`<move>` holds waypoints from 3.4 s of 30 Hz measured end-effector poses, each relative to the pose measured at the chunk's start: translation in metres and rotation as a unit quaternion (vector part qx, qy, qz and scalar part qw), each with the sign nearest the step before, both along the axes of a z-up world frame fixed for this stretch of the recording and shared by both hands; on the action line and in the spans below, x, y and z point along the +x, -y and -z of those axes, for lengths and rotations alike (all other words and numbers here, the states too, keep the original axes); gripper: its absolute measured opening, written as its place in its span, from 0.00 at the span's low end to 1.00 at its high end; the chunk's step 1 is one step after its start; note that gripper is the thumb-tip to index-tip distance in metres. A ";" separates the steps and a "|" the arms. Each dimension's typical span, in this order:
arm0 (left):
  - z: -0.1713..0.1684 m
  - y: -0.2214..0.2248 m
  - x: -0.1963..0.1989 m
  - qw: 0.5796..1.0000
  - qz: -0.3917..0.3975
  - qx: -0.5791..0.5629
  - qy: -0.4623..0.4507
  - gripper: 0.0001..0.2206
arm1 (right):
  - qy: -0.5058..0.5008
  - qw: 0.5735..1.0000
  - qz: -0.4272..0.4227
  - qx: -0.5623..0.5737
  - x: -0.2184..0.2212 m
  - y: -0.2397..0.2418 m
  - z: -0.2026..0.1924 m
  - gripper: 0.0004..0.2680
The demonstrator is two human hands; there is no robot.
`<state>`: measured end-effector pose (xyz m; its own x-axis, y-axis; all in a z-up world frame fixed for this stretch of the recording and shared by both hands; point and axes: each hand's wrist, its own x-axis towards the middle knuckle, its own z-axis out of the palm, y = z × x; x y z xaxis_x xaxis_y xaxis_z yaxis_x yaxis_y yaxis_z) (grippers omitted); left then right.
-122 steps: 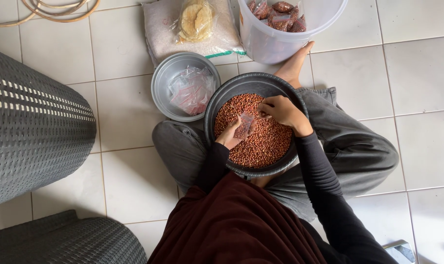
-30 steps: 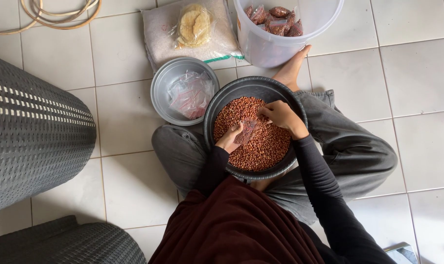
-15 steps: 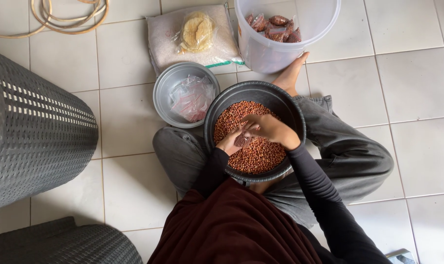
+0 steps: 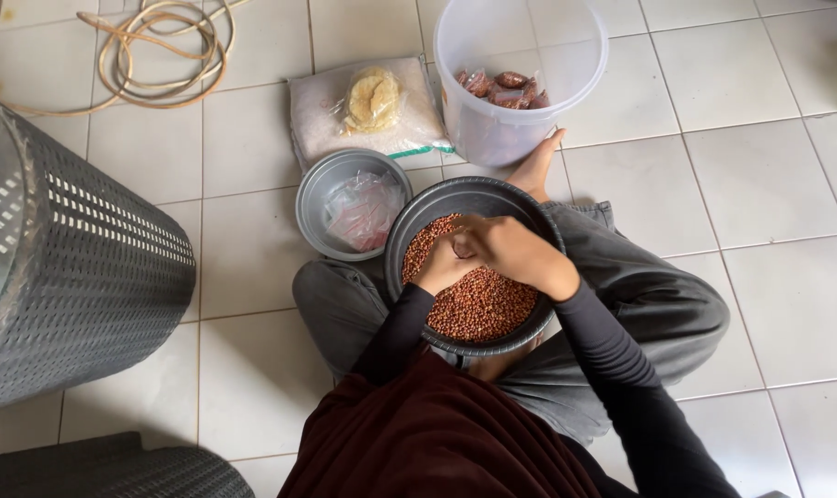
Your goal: Packaging peanuts into small plastic bags by hand while sitting on the floor.
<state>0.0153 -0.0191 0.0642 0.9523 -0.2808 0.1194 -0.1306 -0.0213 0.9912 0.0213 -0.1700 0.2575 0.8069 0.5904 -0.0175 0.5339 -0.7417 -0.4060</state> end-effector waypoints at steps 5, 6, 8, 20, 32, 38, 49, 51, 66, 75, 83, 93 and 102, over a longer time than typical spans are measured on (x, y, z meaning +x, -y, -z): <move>-0.021 0.007 -0.009 0.999 -0.032 0.017 0.035 0.03 | -0.093 0.994 -0.003 0.062 -0.010 -0.004 -0.036 0.12; -0.023 0.009 -0.008 0.999 -0.029 0.015 0.042 0.03 | -0.085 0.995 0.000 0.061 -0.012 -0.006 -0.030 0.12; -0.025 0.010 -0.011 0.993 -0.066 0.055 0.075 0.09 | -0.077 0.996 -0.022 -0.048 -0.018 -0.013 -0.016 0.12; 0.052 0.019 -0.015 0.999 -0.032 0.015 -0.030 0.08 | -0.137 0.988 -0.043 -0.050 -0.019 -0.006 -0.019 0.16; 0.031 0.023 -0.001 0.995 -0.013 -0.013 0.094 0.12 | -0.103 0.993 0.010 -0.053 -0.018 -0.012 -0.058 0.13; -0.011 0.009 0.007 0.993 -0.013 0.000 0.120 0.10 | 0.007 0.987 0.015 0.162 -0.011 0.006 -0.033 0.08; -0.120 0.007 0.010 0.996 0.044 -0.065 0.050 0.21 | -0.090 0.864 0.140 0.476 -0.034 0.008 0.112 0.15; -0.116 0.006 0.002 0.998 0.037 -0.025 0.053 0.13 | -0.085 0.865 0.144 0.473 -0.039 0.004 0.126 0.16; -0.051 -0.026 -0.032 0.994 -0.063 -0.054 -0.069 0.13 | -0.223 0.783 0.260 0.519 -0.052 -0.015 0.111 0.07; 0.011 -0.020 -0.042 0.974 -0.070 -0.075 -0.201 0.12 | -0.255 0.732 0.357 0.521 -0.059 -0.017 0.177 0.04; 0.010 -0.018 -0.053 0.941 -0.105 -0.105 -0.304 0.10 | -0.265 0.743 0.381 0.482 -0.058 -0.019 0.167 0.05; -0.012 -0.023 -0.052 0.921 -0.086 -0.180 -0.336 0.07 | -0.299 0.709 0.395 0.501 -0.056 -0.028 0.167 0.03; 0.054 -0.032 -0.055 0.948 -0.071 -0.102 -0.293 0.09 | -0.355 0.736 0.324 0.477 -0.048 -0.006 0.194 0.04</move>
<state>-0.0398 0.0124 0.0102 0.8981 -0.1737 -0.4040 0.4341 0.2029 0.8777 -0.0270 -0.1644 0.0630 0.9117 0.1023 -0.3978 -0.4046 0.0560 -0.9128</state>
